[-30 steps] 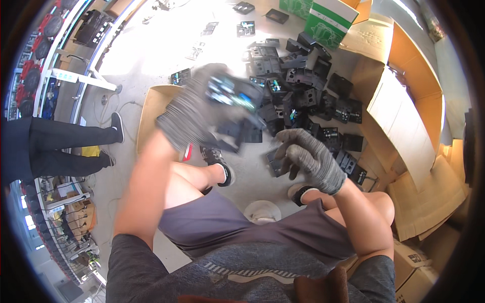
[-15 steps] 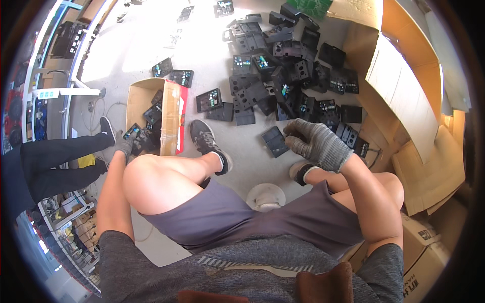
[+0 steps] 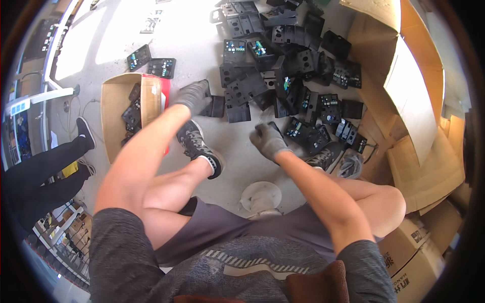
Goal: The person assembles electronic enclosures by hand and by inserting small components into black plastic housings. They pick up components from the floor and boxes, press them into the housings, and set the assembled parts aside.
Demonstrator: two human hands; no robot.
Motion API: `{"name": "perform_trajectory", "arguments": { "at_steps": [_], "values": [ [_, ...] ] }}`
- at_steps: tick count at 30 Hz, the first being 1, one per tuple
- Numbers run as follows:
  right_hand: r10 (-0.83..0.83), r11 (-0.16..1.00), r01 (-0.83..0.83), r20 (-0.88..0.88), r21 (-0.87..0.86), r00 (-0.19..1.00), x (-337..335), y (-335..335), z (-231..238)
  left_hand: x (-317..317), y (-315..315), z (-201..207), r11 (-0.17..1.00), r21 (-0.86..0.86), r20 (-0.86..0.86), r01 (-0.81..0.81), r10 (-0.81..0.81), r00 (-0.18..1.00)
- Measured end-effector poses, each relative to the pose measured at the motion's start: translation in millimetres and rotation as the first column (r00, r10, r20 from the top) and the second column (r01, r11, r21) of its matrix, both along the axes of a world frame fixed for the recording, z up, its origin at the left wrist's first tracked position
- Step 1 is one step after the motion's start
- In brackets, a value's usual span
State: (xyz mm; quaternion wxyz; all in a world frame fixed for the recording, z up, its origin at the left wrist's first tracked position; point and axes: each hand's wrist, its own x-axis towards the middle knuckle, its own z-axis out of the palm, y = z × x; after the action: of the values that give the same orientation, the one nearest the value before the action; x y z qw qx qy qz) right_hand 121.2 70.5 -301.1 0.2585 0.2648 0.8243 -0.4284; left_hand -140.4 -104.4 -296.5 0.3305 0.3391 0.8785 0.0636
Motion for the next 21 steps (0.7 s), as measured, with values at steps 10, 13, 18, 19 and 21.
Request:
{"name": "perform_trajectory", "arguments": {
  "at_steps": [10,13,18,19,21],
  "values": [
    [-0.382,0.922,0.384,-0.051,0.046,0.923,-51.8,-14.8,-104.0,133.8,34.9,-101.8,0.67,0.179,0.157,-0.721,0.704,0.693],
    [-0.336,0.941,0.329,-0.114,-0.08,0.935,-51.9,-15.5,-60.9,142.0,19.3,-103.6,0.663,0.24,0.119,-0.709,0.705,0.7],
    [-0.701,0.548,0.647,0.13,-0.531,0.701,-38.7,-12.5,-10.4,139.3,16.2,-123.7,-0.075,-0.344,0.812,-0.936,0.476,-0.337],
    [-0.617,0.674,0.506,-0.033,-0.538,0.786,-30.9,-9.0,-16.3,137.8,13.7,-122.7,-0.017,-0.458,0.814,-0.889,0.394,-0.427],
    [-0.499,0.726,0.341,-0.116,-0.597,0.859,-22.3,-1.7,-8.1,145.2,17.6,-120.0,0.061,-0.554,0.801,-0.83,0.309,-0.512]
  ]
}}
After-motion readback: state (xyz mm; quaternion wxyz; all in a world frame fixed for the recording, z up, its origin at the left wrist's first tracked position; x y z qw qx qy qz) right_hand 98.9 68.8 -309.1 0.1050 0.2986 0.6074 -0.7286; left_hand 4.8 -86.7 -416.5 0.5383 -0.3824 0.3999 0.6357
